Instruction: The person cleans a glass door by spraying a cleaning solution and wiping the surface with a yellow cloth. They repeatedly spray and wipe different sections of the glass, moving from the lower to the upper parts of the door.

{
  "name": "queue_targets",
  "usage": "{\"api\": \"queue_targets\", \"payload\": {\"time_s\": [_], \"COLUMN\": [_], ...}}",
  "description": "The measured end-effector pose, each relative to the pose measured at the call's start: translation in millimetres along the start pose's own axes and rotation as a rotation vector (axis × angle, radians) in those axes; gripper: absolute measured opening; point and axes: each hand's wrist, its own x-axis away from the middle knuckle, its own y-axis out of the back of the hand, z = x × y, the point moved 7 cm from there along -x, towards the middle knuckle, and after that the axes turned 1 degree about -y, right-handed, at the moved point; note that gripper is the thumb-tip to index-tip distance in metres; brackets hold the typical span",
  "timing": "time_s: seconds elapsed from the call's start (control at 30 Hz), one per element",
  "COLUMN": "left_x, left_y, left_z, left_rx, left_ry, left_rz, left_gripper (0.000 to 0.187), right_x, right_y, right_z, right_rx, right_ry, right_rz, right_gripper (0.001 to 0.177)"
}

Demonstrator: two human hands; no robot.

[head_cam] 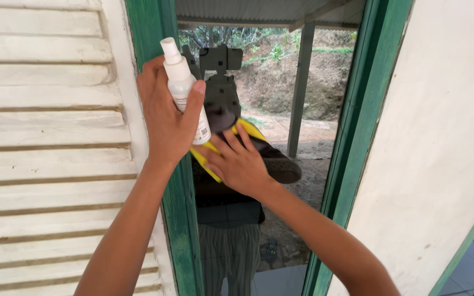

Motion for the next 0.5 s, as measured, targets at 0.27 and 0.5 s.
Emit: {"api": "queue_targets", "payload": {"time_s": [0.27,0.5], "left_x": [-32,-70], "left_y": [0,-12], "left_z": [7,5], "left_rx": [0.000,0.022], "left_ry": [0.003,-0.012], "left_rz": [0.028,-0.013], "left_gripper": [0.038,0.036], "right_x": [-33,-133], "right_y": [91,102], "right_z": [-201,-205], "right_rx": [0.159,0.198], "right_ry": [-0.386,-0.458], "right_rz": [-0.184,-0.478], "right_gripper": [0.055,0.060]}}
